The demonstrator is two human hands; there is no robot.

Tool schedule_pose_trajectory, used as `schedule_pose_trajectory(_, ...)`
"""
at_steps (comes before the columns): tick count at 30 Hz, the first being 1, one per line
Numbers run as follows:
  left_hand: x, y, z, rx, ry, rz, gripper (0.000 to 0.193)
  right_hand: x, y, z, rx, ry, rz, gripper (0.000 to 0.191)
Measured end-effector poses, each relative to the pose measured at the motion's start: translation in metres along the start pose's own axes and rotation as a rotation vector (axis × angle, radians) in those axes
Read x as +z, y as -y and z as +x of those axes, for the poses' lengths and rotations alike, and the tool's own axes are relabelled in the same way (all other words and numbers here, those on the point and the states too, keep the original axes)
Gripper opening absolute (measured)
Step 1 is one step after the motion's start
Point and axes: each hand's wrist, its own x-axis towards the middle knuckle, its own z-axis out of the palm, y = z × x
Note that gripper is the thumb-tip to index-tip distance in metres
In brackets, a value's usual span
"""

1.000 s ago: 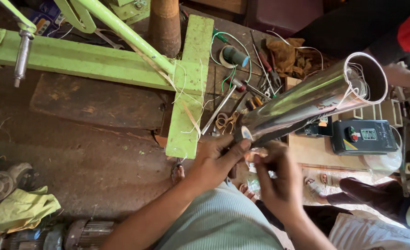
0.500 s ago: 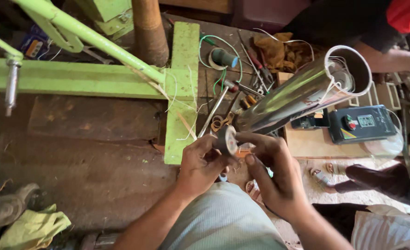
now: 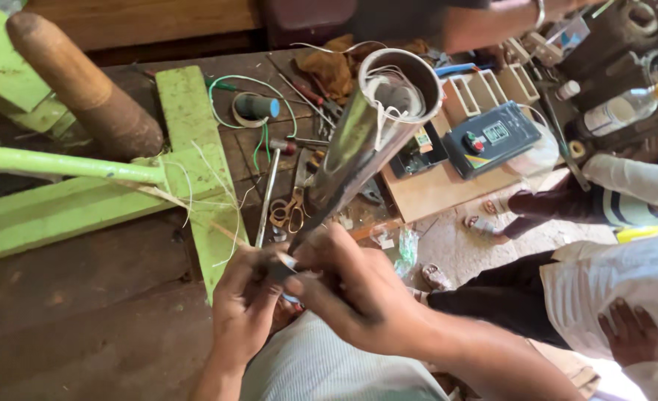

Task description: The person wraps black tape around a metal cylindrical component on a cluttered workbench, rotating the cylinder and pressing the tape along its surface. Other people work on wiring and parts at the same bench nearby.

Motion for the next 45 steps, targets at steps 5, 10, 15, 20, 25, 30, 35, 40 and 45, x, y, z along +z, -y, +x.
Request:
schedule_pose_trajectory(5,0.0,0.011,0.007,0.133,-0.007,-0.203,0.033,0.011,-0.016,-0.004,-0.093,0.005,0.056,0.027)
schedule_pose_trajectory(10,0.007,0.012,0.016,-0.23,-0.093,-0.09,0.032,0.025,-0.047,-0.012,-0.258,-0.373,-0.289,0.022)
schedule_pose_trajectory(15,0.004,0.003,0.006,-0.151,0.024,0.115,0.027,0.02,-0.064,-0.001,-0.447,-0.175,-0.488,0.022)
schedule_pose_trajectory(20,-0.001,0.004,0.008,-0.04,0.014,-0.084,0.028,0.003,-0.036,-0.014,-0.112,-0.075,-0.183,0.022)
schedule_pose_trajectory(25,-0.003,0.012,0.013,0.238,0.03,0.017,0.03,0.008,-0.03,-0.007,-0.252,0.084,0.045,0.023)
schedule_pose_trajectory(30,0.005,0.021,0.018,-0.181,-0.18,-0.132,0.031,0.025,-0.056,-0.008,-0.239,-0.296,-0.116,0.017)
schedule_pose_trajectory(35,0.002,0.009,0.013,-0.298,-0.051,-0.112,0.033,0.013,-0.056,0.009,-0.315,-0.064,-0.281,0.023)
schedule_pose_trajectory(40,-0.004,-0.004,0.01,0.097,-0.02,0.173,0.029,-0.009,-0.009,0.003,-0.201,-0.056,-0.226,0.022)
schedule_pose_trajectory(45,-0.001,-0.002,0.015,0.122,0.028,0.034,0.037,-0.005,-0.01,0.004,0.06,0.129,0.127,0.026)
